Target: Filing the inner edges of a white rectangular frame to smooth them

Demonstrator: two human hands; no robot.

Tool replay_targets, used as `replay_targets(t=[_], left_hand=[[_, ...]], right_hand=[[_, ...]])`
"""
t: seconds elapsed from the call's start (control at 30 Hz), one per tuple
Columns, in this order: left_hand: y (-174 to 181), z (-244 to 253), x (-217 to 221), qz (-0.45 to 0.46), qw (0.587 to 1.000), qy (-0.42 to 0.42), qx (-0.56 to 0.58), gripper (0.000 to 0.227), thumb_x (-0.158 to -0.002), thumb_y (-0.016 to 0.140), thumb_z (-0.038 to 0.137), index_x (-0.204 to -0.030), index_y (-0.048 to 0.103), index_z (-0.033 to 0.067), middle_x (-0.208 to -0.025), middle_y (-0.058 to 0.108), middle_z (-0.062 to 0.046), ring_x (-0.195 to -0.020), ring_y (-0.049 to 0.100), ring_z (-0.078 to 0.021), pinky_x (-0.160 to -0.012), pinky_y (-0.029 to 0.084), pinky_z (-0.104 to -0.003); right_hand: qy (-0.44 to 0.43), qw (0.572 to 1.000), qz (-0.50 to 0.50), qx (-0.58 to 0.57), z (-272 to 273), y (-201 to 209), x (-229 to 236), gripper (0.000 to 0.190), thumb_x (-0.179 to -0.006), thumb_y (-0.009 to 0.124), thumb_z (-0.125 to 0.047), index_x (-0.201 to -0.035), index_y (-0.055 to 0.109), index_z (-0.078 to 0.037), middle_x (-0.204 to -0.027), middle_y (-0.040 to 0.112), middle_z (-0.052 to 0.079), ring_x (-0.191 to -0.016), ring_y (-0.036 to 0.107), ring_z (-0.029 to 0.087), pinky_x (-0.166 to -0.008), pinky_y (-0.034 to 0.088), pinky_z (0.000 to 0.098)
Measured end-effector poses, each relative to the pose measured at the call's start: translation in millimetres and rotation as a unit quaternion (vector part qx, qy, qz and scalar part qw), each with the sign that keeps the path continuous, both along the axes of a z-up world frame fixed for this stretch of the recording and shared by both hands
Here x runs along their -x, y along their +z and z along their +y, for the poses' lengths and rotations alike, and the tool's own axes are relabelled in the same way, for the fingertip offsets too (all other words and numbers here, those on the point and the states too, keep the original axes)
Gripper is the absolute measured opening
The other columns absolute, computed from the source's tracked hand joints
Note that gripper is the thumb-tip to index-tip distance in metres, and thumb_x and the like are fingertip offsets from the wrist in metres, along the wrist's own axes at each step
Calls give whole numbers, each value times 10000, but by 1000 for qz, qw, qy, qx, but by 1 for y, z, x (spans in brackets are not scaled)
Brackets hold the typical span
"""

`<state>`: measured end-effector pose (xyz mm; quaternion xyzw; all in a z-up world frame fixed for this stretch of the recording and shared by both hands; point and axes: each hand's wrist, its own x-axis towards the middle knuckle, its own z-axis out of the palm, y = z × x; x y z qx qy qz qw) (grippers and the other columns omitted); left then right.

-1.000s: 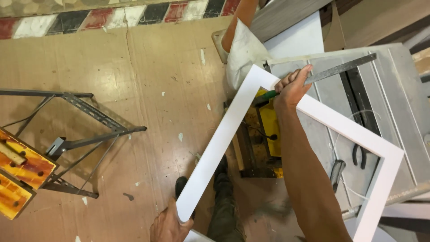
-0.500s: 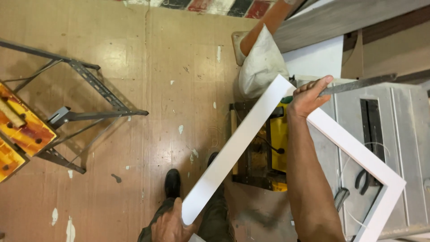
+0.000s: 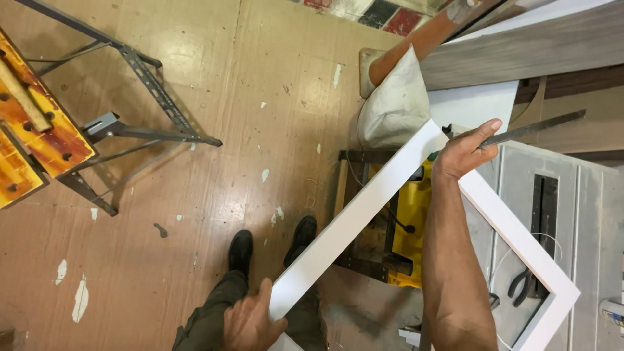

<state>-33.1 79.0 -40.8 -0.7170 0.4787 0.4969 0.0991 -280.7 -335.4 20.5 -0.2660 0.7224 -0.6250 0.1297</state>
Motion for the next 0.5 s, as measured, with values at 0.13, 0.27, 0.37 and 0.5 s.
replay_targets(t=[0.13,0.27,0.37,0.5], left_hand=[[7,-5,-3,-4,999,-1,36,712,-743,686,458,-1326,367,202,-1022,713,-148,-934,663,-482,-723,486,-603],[15,-16,-8,-3,1000,3,25,623,-762,708,444,-1255,408,207,-1046,714,-125,-955,668,-464,-741,505,-582],[31,-43,-25,35,994,3,102,739,-771,770,592,-1279,438,171,-1046,730,-137,-927,705,-453,-674,540,-588],[48,-87,-55,170,981,-4,91,1146,-769,869,398,-1542,38,239,-1252,713,-127,-1078,722,-325,-874,602,-415]], right_hand=[[100,985,-28,-136,9,35,5,1246,-763,462,-844,-1610,86,-11,-1706,129,157,-1557,249,303,-1230,301,389],[245,967,-57,-44,59,67,24,689,-929,579,-639,-1243,334,-77,-625,402,-15,-469,368,78,-419,330,300],[303,915,85,-252,146,80,20,522,-1126,321,-539,-751,459,-204,-630,438,-38,-530,418,118,-571,438,345],[586,743,67,-315,284,-36,82,524,-996,297,-495,-824,616,-117,-705,676,53,-601,645,179,-637,554,345]])
